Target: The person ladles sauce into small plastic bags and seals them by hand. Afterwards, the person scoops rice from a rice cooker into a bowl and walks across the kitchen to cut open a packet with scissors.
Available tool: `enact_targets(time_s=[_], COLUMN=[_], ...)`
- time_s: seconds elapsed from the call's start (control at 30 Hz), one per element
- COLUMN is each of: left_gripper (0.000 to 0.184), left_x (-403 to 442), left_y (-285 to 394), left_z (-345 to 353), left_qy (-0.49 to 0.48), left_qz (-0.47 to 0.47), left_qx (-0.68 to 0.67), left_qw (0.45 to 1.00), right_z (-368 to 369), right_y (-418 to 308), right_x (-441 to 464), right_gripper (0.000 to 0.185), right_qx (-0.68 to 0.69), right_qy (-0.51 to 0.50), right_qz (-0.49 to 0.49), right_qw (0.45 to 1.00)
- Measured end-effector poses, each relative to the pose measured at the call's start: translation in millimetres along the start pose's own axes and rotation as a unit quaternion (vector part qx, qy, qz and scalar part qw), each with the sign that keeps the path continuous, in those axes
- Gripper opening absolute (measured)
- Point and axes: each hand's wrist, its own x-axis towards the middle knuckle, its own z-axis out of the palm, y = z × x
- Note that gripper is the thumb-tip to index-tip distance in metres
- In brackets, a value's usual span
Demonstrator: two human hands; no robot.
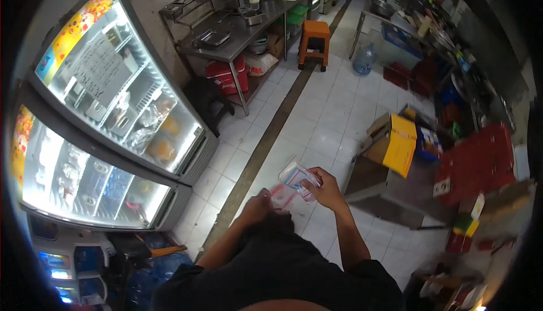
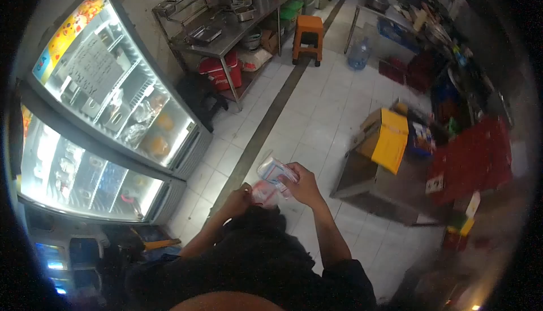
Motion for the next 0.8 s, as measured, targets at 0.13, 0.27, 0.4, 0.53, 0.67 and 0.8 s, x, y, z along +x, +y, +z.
enact_targets(time_s=[0.13,0.27,0.4,0.53,0.67,0.8], left_gripper=[0.011,0.013,0.025,0.034,0.041,0.037], left_x=[175.2,310.4,472.1,594.3,700.5,805.9], left_y=[19.0,33.6,74.4,114.8,155.4,140.5], left_z=[-22.9,-50.0,-91.4,-103.4,-111.7,-92.5], left_qy=[0.097,0.065,-0.037,-0.14,-0.2,-0.173], left_qz=[0.031,0.059,0.115,0.225,0.261,0.219], left_qx=[-0.186,-0.101,0.004,0.04,0.042,-0.023], left_qw=[0.977,0.991,0.993,0.964,0.943,0.96], right_z=[-70.4,-87.1,-109.2,-158.9,-213.8,-265.7], right_y=[29.5,101.4,186.4,224.5,271.2,210.9], right_x=[156.4,244.9,326.4,395.7,498.2,621.9], right_gripper=[0.023,0.024,0.032,0.038,0.041,0.041], right_qx=[0.169,0.308,0.555,0.594,0.635,0.506], right_qy=[-0.052,-0.007,0.043,0.014,0.044,0.095], right_qz=[0.073,0.249,0.312,0.325,0.245,0.354], right_qw=[0.982,0.918,0.77,0.736,0.731,0.781])
